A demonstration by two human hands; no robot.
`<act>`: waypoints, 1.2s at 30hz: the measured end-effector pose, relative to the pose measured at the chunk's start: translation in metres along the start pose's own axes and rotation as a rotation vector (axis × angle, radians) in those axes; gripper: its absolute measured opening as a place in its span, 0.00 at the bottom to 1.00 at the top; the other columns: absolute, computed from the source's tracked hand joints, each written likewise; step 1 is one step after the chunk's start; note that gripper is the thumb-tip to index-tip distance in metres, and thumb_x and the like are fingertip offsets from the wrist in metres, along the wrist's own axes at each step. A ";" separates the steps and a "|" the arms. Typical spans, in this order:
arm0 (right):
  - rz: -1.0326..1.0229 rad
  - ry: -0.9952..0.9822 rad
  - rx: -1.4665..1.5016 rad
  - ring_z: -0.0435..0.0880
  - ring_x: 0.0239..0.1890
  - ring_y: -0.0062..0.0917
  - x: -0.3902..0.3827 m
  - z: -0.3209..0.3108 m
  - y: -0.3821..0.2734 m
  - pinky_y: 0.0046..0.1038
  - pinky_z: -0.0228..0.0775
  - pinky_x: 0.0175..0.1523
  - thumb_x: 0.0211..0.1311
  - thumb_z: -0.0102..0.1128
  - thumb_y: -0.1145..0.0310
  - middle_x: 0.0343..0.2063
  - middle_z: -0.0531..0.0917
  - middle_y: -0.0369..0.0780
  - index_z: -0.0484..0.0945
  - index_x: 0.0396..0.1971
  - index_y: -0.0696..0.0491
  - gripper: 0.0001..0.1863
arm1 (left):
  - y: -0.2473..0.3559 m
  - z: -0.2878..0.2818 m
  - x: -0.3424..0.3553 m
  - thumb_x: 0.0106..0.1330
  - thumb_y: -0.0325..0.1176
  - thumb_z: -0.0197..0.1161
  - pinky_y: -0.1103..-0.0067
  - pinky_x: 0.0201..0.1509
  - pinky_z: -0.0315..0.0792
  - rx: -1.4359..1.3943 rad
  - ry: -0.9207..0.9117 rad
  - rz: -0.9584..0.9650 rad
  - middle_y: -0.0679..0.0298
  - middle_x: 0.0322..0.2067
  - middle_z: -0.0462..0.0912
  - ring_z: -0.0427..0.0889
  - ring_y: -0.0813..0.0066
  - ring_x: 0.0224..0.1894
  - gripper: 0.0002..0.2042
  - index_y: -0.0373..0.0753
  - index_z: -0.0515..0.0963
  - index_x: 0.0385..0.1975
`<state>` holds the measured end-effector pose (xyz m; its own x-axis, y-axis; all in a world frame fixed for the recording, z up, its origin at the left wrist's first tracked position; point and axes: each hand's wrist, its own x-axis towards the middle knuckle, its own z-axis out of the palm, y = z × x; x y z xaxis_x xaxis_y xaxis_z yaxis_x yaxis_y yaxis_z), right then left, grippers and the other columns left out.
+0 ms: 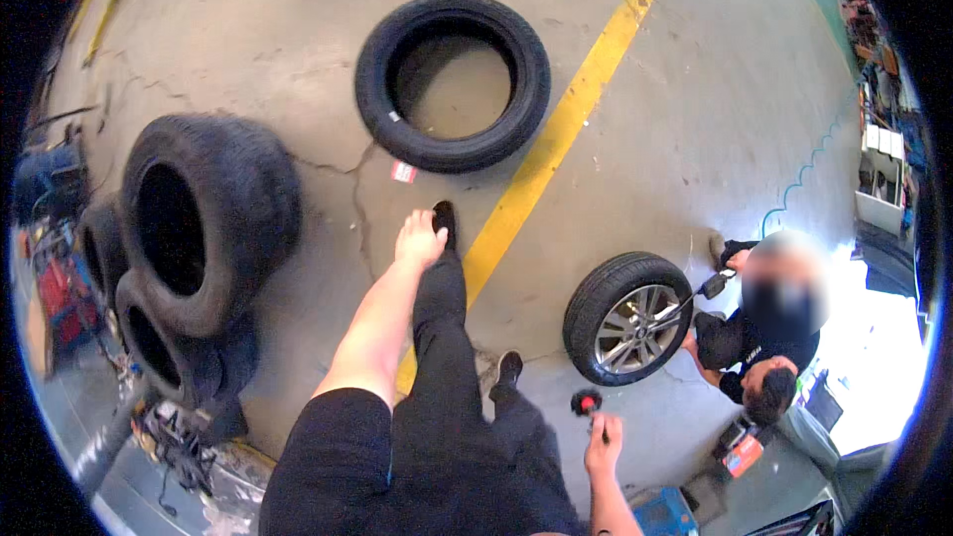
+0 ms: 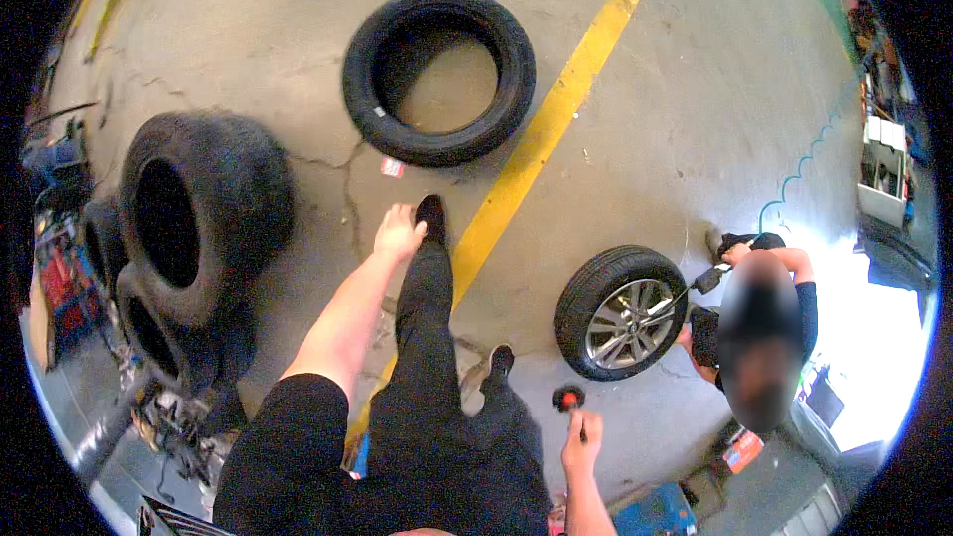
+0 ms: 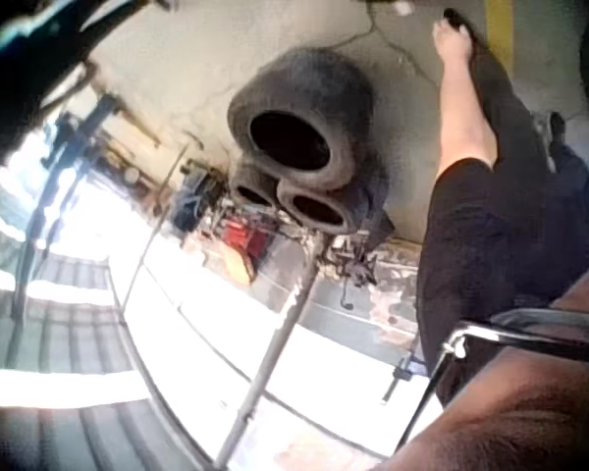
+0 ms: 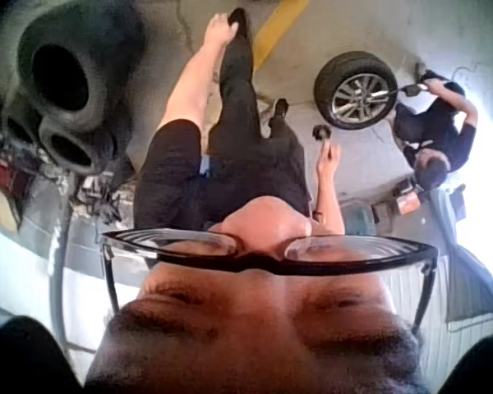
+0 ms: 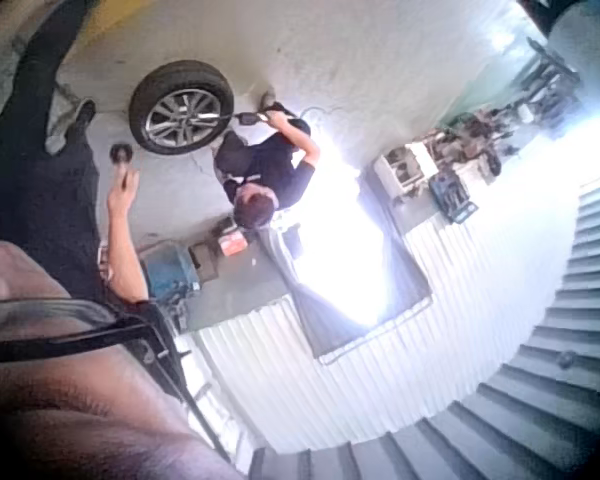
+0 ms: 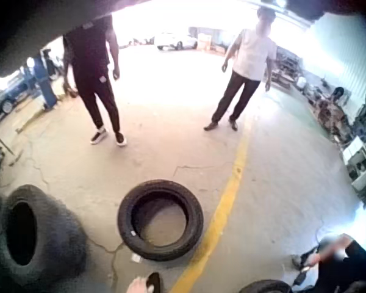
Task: The person uses a tire changing machine to mount a tire onto a car wheel rim. They apply lubricant to the tire bead, secure the wheel on the machine, and use the machine's arm and a pry bar to guide the tire onto the rim. The person repeats this process for a second tire.
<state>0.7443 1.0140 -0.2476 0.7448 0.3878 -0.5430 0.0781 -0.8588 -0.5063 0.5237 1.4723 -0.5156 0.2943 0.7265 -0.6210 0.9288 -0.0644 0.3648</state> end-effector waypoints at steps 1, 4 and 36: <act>0.091 -0.013 -0.071 0.79 0.40 0.26 -0.001 -0.004 -0.027 0.31 0.74 0.51 0.80 0.57 0.68 0.35 0.80 0.39 0.86 0.39 0.59 0.12 | 0.011 0.010 0.049 0.73 0.46 0.63 0.61 0.78 0.64 0.000 -0.034 -0.034 0.50 0.72 0.69 0.67 0.51 0.75 0.31 0.36 0.68 0.71; 0.177 -0.062 -0.102 0.81 0.43 0.26 0.007 0.019 -0.058 0.31 0.74 0.54 0.80 0.56 0.68 0.37 0.83 0.40 0.86 0.39 0.60 0.14 | 0.022 0.048 0.211 0.75 0.52 0.60 0.62 0.85 0.52 0.120 0.047 0.121 0.52 0.79 0.61 0.59 0.54 0.80 0.37 0.34 0.63 0.76; 0.095 -1.032 0.231 0.70 0.24 0.20 0.097 -0.049 -0.195 0.26 0.61 0.29 0.66 0.57 0.24 0.27 0.79 0.35 0.76 0.53 0.50 0.41 | 0.136 -0.360 -0.466 0.75 0.71 0.46 0.58 0.68 0.71 0.089 -0.365 -0.061 0.41 0.55 0.86 0.82 0.42 0.61 0.44 0.27 0.85 0.51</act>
<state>0.8333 1.2025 -0.1687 -0.1902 0.5120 -0.8377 -0.1592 -0.8581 -0.4883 0.4315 1.3716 0.0730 0.2839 0.4404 -0.8517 0.9583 -0.0993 0.2681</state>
